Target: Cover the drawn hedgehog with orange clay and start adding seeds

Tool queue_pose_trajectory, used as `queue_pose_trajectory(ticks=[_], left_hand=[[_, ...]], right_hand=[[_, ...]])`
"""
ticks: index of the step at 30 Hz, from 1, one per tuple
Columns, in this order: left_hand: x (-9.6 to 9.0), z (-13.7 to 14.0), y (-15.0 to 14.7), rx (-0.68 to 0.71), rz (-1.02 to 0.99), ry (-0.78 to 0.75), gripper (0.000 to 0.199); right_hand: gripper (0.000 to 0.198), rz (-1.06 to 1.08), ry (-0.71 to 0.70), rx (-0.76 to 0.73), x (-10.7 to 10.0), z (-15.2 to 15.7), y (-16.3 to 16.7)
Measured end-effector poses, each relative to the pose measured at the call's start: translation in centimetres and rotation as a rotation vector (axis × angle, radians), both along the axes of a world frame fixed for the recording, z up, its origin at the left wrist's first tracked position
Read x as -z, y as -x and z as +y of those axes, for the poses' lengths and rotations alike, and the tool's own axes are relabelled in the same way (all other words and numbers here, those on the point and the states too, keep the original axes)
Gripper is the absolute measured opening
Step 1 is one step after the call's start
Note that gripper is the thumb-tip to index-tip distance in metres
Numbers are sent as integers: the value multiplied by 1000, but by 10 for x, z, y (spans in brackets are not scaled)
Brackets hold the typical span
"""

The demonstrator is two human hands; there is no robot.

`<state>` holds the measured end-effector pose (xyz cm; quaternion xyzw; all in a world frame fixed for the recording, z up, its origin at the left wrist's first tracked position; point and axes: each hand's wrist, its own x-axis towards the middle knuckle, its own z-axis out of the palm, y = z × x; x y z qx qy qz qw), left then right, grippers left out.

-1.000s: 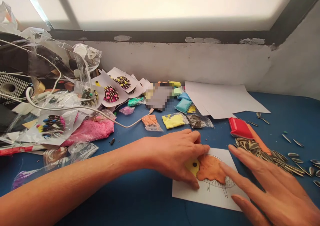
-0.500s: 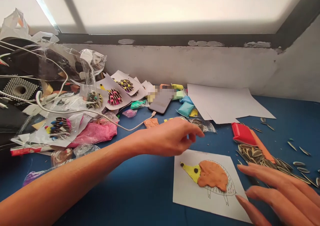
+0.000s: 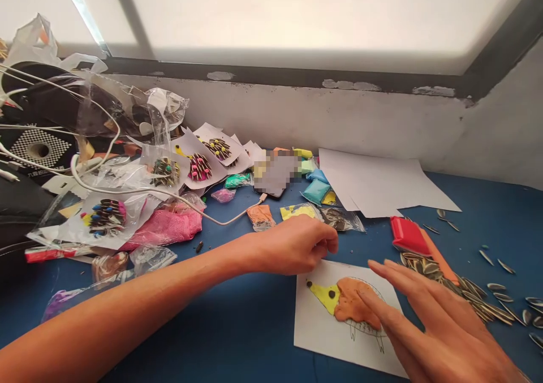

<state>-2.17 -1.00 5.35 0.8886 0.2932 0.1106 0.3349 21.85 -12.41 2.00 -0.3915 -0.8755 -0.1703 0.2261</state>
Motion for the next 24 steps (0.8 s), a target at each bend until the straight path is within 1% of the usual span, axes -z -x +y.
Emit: queue_pose_trajectory(ticks=[2, 4, 6, 8, 10, 12, 16, 21, 24], left_hand=[[-3, -3, 1, 51, 20, 37, 24], [-7, -7, 1, 116, 66, 39, 40], [-8, -11, -1, 170, 145, -30, 50], [-8, -14, -4, 200, 221, -109, 55], [-6, -15, -7, 206, 265, -131, 61], [-5, -15, -8, 208, 276, -127, 61], [-6, -14, -9, 219, 279, -138, 57], [-10, -16, -9, 226, 303, -149, 51], [-11, -16, -10, 223, 315, -148, 49]], right_hand=[[43, 18, 13, 3, -5, 5, 8], [40, 49, 23, -12, -7, 9, 12], [40, 59, 6, -56, -3, 13, 10], [44, 33, -19, -96, 3, 14, 5], [48, -14, -37, -115, 9, 14, 0], [52, -55, -45, -110, 13, 14, -2], [58, -105, -32, -74, 16, 14, 0], [55, -171, -64, -103, 17, 18, -2], [52, -173, -55, -100, 17, 19, -2]])
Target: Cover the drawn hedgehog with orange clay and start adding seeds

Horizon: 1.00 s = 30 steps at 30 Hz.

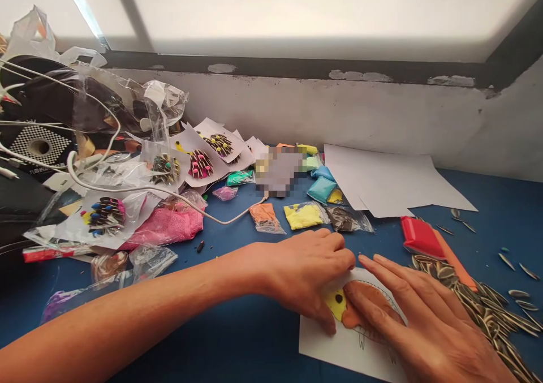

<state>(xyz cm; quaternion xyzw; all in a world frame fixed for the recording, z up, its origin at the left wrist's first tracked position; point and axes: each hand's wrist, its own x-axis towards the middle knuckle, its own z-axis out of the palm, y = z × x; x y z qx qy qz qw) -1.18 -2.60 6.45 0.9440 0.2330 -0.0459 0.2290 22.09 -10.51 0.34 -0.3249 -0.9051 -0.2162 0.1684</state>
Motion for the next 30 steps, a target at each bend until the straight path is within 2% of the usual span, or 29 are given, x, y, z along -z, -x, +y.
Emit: queue_pose_trajectory(ticks=[5, 12, 16, 21, 30], left_hand=[[1, 0, 0, 2, -11, 9, 54], [2, 1, 0, 9, -11, -3, 55], [2, 2, 0, 9, -12, 8, 56], [3, 2, 2, -7, -19, 33, 61], [2, -1, 3, 26, -41, 0, 50]], right_hand=[[49, 96, 42, 46, -2, -2, 0], [46, -38, 15, 51, -11, -2, 2], [41, -43, -13, 64, -13, 0, 5], [52, 59, 32, 121, -8, -2, -4], [52, -55, -51, 83, -11, -4, 1]])
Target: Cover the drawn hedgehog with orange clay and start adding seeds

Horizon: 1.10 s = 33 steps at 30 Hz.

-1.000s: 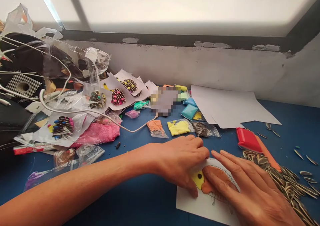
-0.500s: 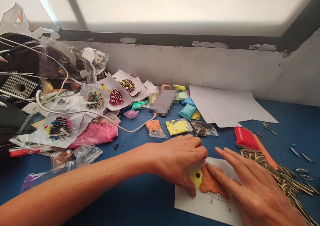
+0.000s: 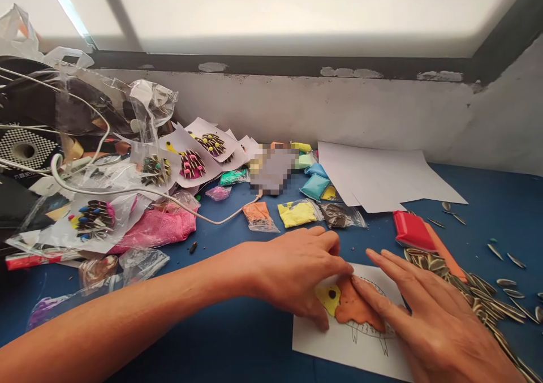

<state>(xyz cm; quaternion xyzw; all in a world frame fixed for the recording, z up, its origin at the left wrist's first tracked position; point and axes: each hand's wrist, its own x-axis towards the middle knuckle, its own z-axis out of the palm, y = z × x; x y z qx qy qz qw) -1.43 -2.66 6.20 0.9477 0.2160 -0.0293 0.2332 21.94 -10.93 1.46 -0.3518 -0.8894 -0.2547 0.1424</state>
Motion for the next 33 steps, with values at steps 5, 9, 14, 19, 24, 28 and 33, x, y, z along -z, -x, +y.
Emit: queue_pose_trajectory(ticks=[5, 9, 14, 19, 24, 28, 33], left_hand=[[-2, -2, 0, 14, -1, -43, 48], [-2, -2, 1, 13, 17, -39, 46], [-3, -4, 1, 12, 9, -36, 42], [-6, -6, 0, 16, 29, -25, 37], [-5, -6, 1, 2, 24, -34, 41], [-6, -6, 0, -5, 33, -26, 43], [-7, -8, 1, -32, 20, 1, 41]], right_hand=[[49, 30, -5, 51, 1, 0, -2], [49, 135, 47, 74, 5, -3, -12], [52, 87, 43, 60, 2, -4, -10], [49, 24, -21, 66, -2, -2, -5], [44, 77, -10, 61, -3, -2, -7], [45, 93, -13, 51, -4, -3, -4], [44, 88, 27, 91, -1, -1, 4]])
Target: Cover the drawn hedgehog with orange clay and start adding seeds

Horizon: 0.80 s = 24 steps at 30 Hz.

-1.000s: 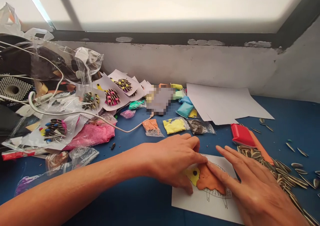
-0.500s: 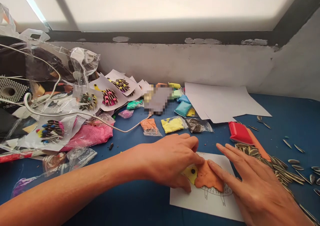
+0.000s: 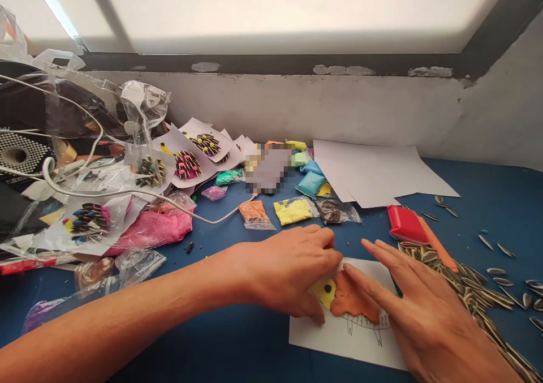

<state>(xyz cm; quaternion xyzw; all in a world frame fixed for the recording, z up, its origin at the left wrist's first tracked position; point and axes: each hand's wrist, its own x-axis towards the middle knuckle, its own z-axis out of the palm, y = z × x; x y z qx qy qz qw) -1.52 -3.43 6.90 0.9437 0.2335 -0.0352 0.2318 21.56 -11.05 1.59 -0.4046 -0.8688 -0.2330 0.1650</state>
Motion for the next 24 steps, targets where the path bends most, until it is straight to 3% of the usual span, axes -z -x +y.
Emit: queue_pose_trajectory(ticks=[18, 24], left_hand=[[0, 1, -1, 4, 27, -7, 41], [0, 1, 0, 7, 31, 4, 41]], right_hand=[[37, 11, 61, -67, -9, 1, 10], [49, 37, 64, -110, -6, -5, 6]])
